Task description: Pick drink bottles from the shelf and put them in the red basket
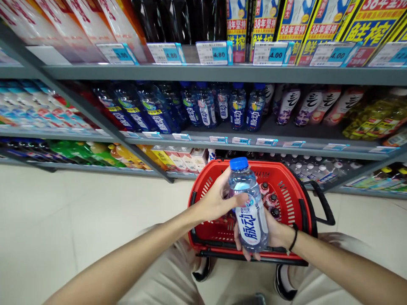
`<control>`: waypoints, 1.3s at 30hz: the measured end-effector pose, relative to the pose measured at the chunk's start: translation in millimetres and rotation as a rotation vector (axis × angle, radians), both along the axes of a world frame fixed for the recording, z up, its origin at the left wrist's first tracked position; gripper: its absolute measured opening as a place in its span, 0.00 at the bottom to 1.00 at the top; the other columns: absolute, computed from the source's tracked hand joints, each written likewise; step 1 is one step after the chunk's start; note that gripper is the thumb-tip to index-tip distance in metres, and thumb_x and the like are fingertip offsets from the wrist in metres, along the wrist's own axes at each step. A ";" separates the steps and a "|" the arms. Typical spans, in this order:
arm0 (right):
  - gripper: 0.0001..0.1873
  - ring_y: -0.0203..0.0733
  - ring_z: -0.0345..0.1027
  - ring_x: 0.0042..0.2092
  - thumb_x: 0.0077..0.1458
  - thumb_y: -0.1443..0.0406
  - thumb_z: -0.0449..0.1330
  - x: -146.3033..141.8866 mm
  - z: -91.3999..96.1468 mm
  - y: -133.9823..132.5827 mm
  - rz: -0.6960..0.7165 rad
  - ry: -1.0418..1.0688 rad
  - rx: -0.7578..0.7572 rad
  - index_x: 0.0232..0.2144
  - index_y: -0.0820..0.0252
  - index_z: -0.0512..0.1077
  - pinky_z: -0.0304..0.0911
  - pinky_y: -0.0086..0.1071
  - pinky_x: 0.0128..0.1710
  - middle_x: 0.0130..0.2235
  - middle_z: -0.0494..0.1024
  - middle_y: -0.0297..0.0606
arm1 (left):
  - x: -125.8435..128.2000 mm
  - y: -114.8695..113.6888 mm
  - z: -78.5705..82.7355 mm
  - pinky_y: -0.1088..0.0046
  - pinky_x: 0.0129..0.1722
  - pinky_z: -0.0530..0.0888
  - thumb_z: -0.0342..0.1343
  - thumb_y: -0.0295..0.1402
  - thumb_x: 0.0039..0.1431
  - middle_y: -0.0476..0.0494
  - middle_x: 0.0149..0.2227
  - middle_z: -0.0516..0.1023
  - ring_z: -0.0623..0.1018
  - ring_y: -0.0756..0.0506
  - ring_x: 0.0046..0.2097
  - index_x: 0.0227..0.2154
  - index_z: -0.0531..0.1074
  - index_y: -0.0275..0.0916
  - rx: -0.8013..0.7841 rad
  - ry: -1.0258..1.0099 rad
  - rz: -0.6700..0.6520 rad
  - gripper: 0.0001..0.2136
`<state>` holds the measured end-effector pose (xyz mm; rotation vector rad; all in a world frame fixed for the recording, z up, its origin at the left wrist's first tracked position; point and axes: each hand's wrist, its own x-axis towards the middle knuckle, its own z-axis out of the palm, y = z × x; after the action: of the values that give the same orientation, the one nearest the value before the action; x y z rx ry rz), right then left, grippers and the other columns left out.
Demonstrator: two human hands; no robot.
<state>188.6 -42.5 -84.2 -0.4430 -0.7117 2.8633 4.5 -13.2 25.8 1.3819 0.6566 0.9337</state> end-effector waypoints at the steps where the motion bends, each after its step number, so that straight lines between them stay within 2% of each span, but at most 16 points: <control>1: 0.52 0.47 0.75 0.26 0.46 0.25 0.41 -0.5 2.3 0.0 0.037 0.023 0.002 0.35 0.68 0.73 0.63 0.27 0.16 0.29 0.79 0.53 | 0.8 0.4 0.8 0.67 0.46 0.78 0.64 0.40 0.60 0.34 0.50 0.77 0.80 0.42 0.46 0.60 0.60 0.35 -0.007 -0.012 0.013 0.30; 3: 0.53 0.47 0.75 0.27 0.46 0.25 0.40 -4.1 10.0 -0.7 -0.004 -0.004 0.027 0.36 0.68 0.73 0.63 0.27 0.16 0.30 0.79 0.54 | 2.6 1.7 0.9 0.70 0.42 0.78 0.64 0.40 0.60 0.36 0.48 0.78 0.80 0.45 0.43 0.58 0.63 0.35 0.004 -0.011 0.065 0.27; 8: 0.39 0.45 0.75 0.28 0.64 0.39 0.39 -18.6 32.5 -1.1 -0.502 -0.354 0.171 0.47 0.66 0.71 0.62 0.27 0.13 0.32 0.80 0.48 | 6.7 5.9 -6.6 0.74 0.38 0.76 0.67 0.38 0.57 0.43 0.42 0.78 0.77 0.49 0.38 0.53 0.69 0.36 0.157 0.146 0.271 0.23; 10: 0.37 0.44 0.74 0.26 0.66 0.41 0.39 -20.8 35.0 -1.2 -0.579 -0.430 0.191 0.49 0.66 0.71 0.59 0.26 0.11 0.32 0.79 0.46 | 8.1 6.6 -9.4 0.73 0.40 0.76 0.67 0.38 0.57 0.42 0.44 0.78 0.78 0.47 0.40 0.54 0.69 0.37 0.172 0.193 0.339 0.24; 12: 0.38 0.44 0.74 0.25 0.66 0.40 0.38 -19.3 32.9 -2.6 -0.568 -0.439 0.192 0.48 0.66 0.71 0.58 0.26 0.10 0.31 0.79 0.46 | 9.1 6.1 -9.6 0.71 0.43 0.76 0.67 0.38 0.57 0.41 0.46 0.79 0.78 0.46 0.43 0.56 0.68 0.37 0.167 0.211 0.334 0.26; 14: 0.43 0.44 0.73 0.25 0.63 0.37 0.37 -14.9 28.6 -4.9 -0.508 -0.398 0.179 0.45 0.66 0.72 0.56 0.25 0.10 0.30 0.78 0.47 | 9.7 4.4 -7.4 0.68 0.46 0.76 0.66 0.38 0.59 0.39 0.48 0.78 0.79 0.43 0.46 0.57 0.67 0.36 0.171 0.206 0.242 0.26; 17: 0.51 0.47 0.75 0.28 0.53 0.28 0.36 -6.5 24.1 -6.8 -0.304 -0.244 0.145 0.41 0.66 0.73 0.53 0.24 0.10 0.31 0.78 0.50 | 11.4 0.4 -4.1 0.64 0.51 0.76 0.63 0.38 0.62 0.36 0.51 0.76 0.78 0.41 0.50 0.58 0.65 0.36 0.127 0.099 0.085 0.25; 20: 0.53 0.51 0.76 0.34 0.48 0.24 0.37 -2.0 24.2 -5.2 -0.130 -0.089 0.118 0.36 0.66 0.72 0.65 0.31 0.17 0.33 0.78 0.53 | 14.0 -4.5 -6.1 0.63 0.50 0.77 0.62 0.39 0.62 0.36 0.52 0.75 0.78 0.41 0.50 0.59 0.62 0.38 0.022 -0.002 0.009 0.25; 23: 0.54 0.56 0.77 0.38 0.43 0.22 0.39 -4.5 26.9 -2.8 -0.076 0.013 0.106 0.33 0.65 0.70 0.74 0.44 0.30 0.34 0.78 0.54 | 15.7 -9.0 -12.3 0.63 0.50 0.77 0.64 0.41 0.61 0.36 0.50 0.75 0.78 0.41 0.49 0.60 0.60 0.39 0.010 -0.004 -0.019 0.29; 26: 0.53 0.59 0.76 0.42 0.40 0.21 0.41 -9.9 31.7 -2.3 -0.087 0.037 0.168 0.32 0.65 0.70 0.74 0.50 0.35 0.34 0.78 0.55 | 14.8 -12.2 -17.7 0.63 0.49 0.77 0.65 0.41 0.60 0.37 0.49 0.75 0.78 0.41 0.49 0.62 0.58 0.41 0.073 0.042 0.004 0.32; 31: 0.47 0.59 0.76 0.46 0.46 0.26 0.50 -11.3 35.2 -3.9 -0.254 -0.069 0.289 0.34 0.65 0.72 0.74 0.50 0.42 0.36 0.79 0.54 | 9.3 -14.3 -19.4 0.64 0.48 0.77 0.64 0.39 0.60 0.37 0.48 0.77 0.79 0.41 0.48 0.62 0.57 0.39 0.118 0.085 0.008 0.32; 35: 0.45 0.56 0.76 0.47 0.52 0.29 0.47 -7.9 22.5 -4.5 -0.267 -0.128 0.258 0.37 0.65 0.74 0.72 0.49 0.45 0.37 0.79 0.53 | 5.6 -13.7 -18.8 0.63 0.47 0.78 0.62 0.38 0.61 0.37 0.46 0.77 0.79 0.40 0.48 0.63 0.53 0.38 0.156 0.121 -0.015 0.33; 39: 0.47 0.55 0.76 0.45 0.52 0.28 0.46 -7.4 13.8 -4.7 -0.236 -0.085 0.202 0.38 0.65 0.74 0.73 0.48 0.44 0.37 0.80 0.51 | 4.6 -11.9 -20.3 0.64 0.46 0.78 0.62 0.38 0.61 0.37 0.46 0.77 0.79 0.40 0.47 0.62 0.53 0.38 0.190 0.142 -0.018 0.32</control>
<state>181.2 -47.2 -70.4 -0.5793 -0.8875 2.5361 9.0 -25.1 5.4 1.6321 0.6741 0.9079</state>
